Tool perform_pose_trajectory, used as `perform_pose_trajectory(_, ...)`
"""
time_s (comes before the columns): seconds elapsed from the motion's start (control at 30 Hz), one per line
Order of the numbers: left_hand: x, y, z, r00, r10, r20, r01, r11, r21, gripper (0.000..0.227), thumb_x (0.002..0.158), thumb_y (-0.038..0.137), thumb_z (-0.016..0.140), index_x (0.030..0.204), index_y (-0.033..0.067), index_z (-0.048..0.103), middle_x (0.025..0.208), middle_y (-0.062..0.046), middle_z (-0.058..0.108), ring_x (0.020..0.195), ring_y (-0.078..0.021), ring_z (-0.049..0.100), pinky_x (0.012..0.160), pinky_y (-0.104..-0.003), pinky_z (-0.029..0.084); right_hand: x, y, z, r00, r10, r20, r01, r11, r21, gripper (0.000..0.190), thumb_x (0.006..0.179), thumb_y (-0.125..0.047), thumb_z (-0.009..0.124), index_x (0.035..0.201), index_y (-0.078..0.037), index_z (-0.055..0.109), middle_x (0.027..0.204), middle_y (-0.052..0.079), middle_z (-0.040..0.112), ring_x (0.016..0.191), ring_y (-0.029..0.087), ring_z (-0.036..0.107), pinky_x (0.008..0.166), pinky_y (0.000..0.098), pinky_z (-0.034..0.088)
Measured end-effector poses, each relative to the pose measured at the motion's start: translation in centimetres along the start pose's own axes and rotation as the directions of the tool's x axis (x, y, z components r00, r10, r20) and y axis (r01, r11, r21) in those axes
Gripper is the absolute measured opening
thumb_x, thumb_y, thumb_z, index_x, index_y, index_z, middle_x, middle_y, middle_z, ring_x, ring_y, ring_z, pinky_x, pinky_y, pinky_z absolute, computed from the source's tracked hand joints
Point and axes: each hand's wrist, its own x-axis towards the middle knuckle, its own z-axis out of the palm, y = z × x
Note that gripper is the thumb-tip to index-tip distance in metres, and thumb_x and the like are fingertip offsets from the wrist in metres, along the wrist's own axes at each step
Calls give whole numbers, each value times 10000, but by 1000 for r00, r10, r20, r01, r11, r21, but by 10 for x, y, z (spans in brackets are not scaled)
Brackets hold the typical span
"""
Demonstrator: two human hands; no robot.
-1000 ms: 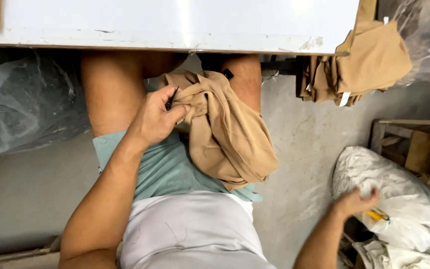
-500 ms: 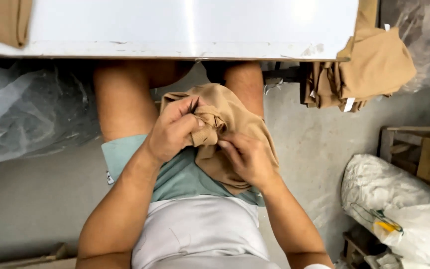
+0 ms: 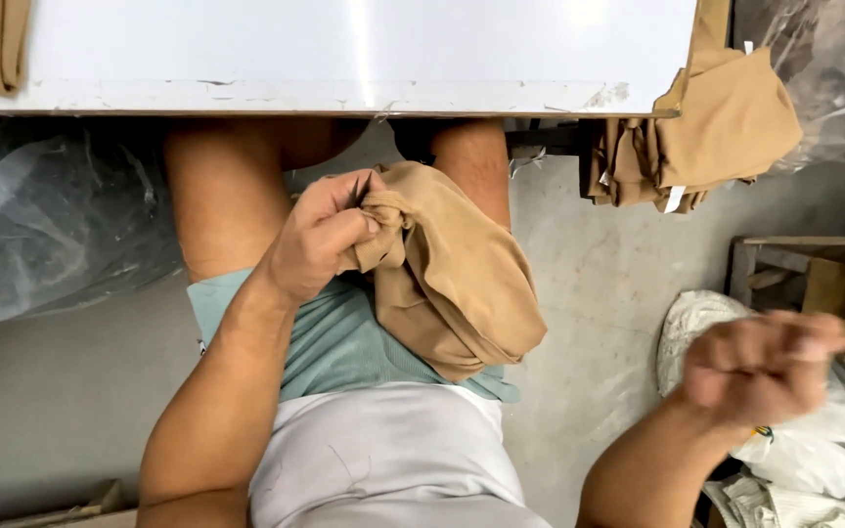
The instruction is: Trimming loose threads from tan fabric components using thread snips at a workbench in a factory setting.
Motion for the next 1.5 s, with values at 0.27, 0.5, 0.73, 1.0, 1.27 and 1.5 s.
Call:
perform_pose_trajectory(0.27, -7, 57, 34, 973, -228, -28, 215, 864, 455, 43, 792, 115, 514, 816, 144, 493, 655, 84, 309, 625, -70, 272, 552, -270, 240, 11, -23, -81, 834, -188, -518, 128, 980, -149, 234, 1137, -164, 631, 907, -192, 668, 647, -95, 397, 568, 54, 399, 510, 215, 338)
perform_pose_trajectory(0.5, -1, 29, 36, 955, -279, 99, 245, 932, 267, 148, 821, 39, 445, 714, 140, 426, 595, 62, 416, 574, -46, 348, 500, -244, 269, 13, 70, -5, 936, -323, -139, -73, 209, -975, 597, 945, 104, 591, 1503, -75, 473, 1532, 155, 452, 1387, 291, 485, 937, 349, 393)
perform_pose_trajectory(0.73, 0, -1, 27, 973, -113, 203, 97, 992, 84, 56, 809, 35, 551, 806, 42, 607, 490, -54, 478, 496, -114, 465, 515, -240, 414, 36, 127, 162, 870, -106, 482, 476, 441, -761, 456, 957, -205, 727, 1362, -29, 616, 1344, 232, 593, 1290, 432, 585, 1060, 508, 499)
perform_pose_trajectory(1.0, 1, -3, 2, 989, -142, -50, 146, 985, 96, 176, 808, 93, 526, 927, 5, 622, 513, -79, 546, 487, -113, 545, 488, -222, 445, 47, 151, 156, 913, 53, 405, 255, 700, -667, 113, 939, -49, 745, 1023, -90, 809, 860, 62, 763, 746, 222, 749, 703, 331, 600)
perform_pose_trajectory(1.27, -9, 44, 84, 873, 459, -163, -190, 629, 754, 384, 1020, 97, 503, 1384, -25, 493, 1140, -293, 637, 1067, -469, 665, 940, -498, 542, 34, 111, 131, 954, 119, 276, 186, 490, -852, 212, 1064, -156, 609, 988, -90, 795, 648, 66, 604, 592, 219, 600, 619, 324, 516)
perform_pose_trajectory(1.5, -5, -23, 111, 931, 312, 189, -350, 620, 702, 437, 991, 284, 636, 1365, 58, 613, 1038, -150, 630, 972, -385, 699, 831, -477, 588, 24, 113, 98, 980, 155, 127, -8, 664, -748, 217, 990, -174, 654, 812, -60, 704, 634, -19, 348, 627, 90, 364, 582, 256, 367)
